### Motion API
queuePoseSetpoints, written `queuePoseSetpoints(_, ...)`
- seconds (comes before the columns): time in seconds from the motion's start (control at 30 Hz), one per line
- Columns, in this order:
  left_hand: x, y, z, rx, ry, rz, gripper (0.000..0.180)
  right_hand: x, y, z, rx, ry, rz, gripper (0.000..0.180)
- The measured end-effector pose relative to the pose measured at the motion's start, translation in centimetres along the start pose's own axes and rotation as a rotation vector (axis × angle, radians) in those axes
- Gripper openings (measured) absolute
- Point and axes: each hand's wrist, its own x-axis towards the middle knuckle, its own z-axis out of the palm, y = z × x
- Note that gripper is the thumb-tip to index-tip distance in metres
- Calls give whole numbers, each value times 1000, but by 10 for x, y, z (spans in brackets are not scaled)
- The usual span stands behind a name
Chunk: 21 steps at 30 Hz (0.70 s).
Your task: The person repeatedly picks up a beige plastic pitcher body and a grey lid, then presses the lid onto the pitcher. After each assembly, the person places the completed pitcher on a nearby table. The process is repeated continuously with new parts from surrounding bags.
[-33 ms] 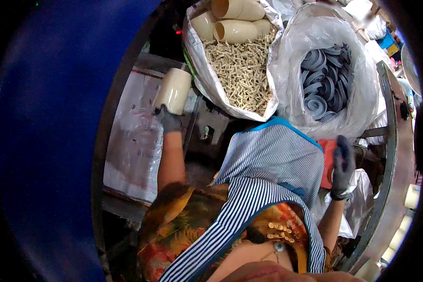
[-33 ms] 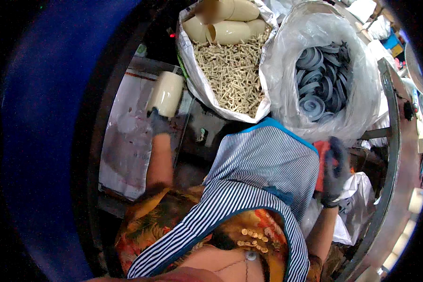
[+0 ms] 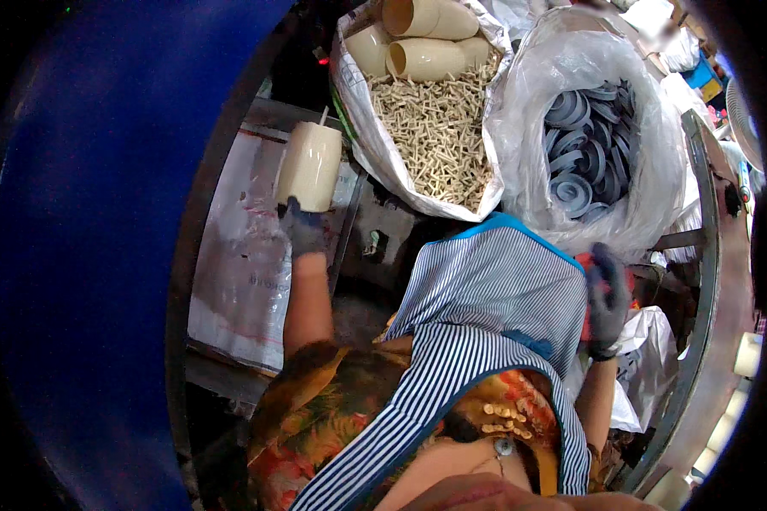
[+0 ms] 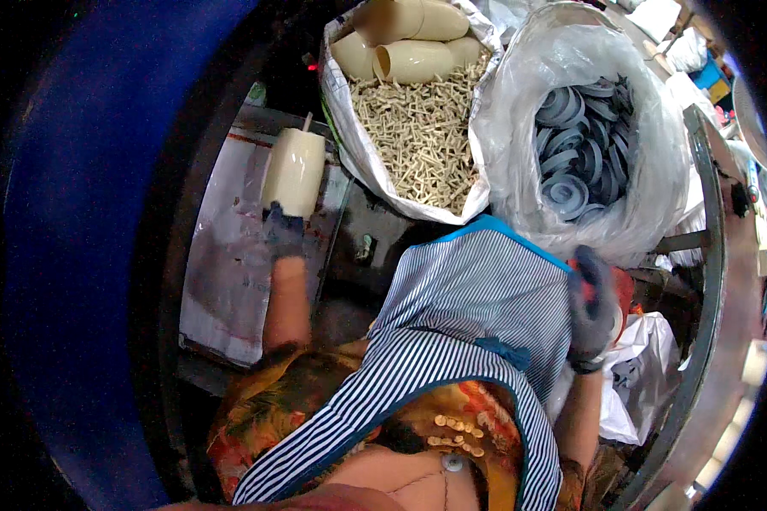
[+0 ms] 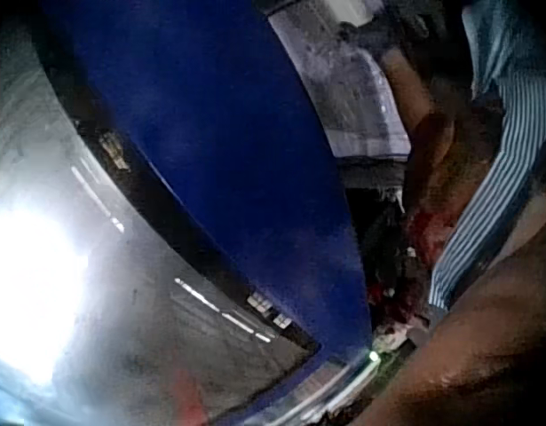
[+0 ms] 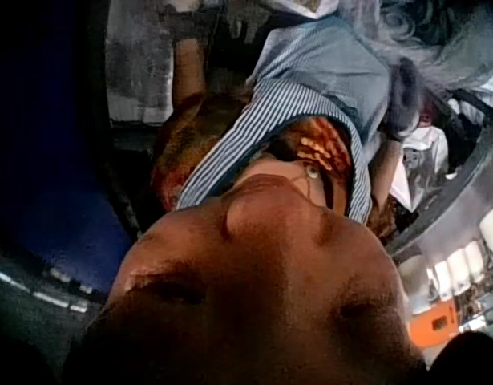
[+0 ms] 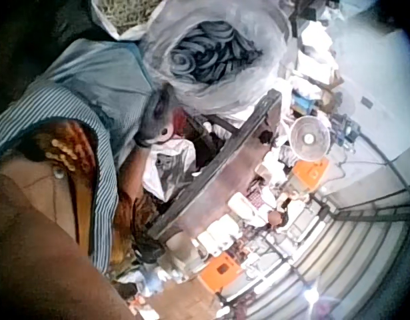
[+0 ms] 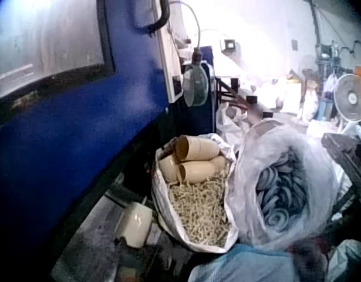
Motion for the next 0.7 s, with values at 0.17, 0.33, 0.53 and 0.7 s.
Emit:
queuePoseSetpoints(0.17, -119, 25, 72, -366, -290, -474, 49, 24, -43, 94, 240, -225, -277, 114)
queuePoseSetpoints(0.33, -190, 9, 110, 187, -876, -500, 50, 36, -33, 97, 589, -94, -207, 136)
queuePoseSetpoints(0.53, -238, 65, 236, 908, -1229, 750, 53, -22, -23, 57, 43, 203, -147, 123)
queuePoseSetpoints(0.7, -272, 16, 294, 1156, -1449, 1135, 51, -46, -18, 85, -300, 333, -230, 112)
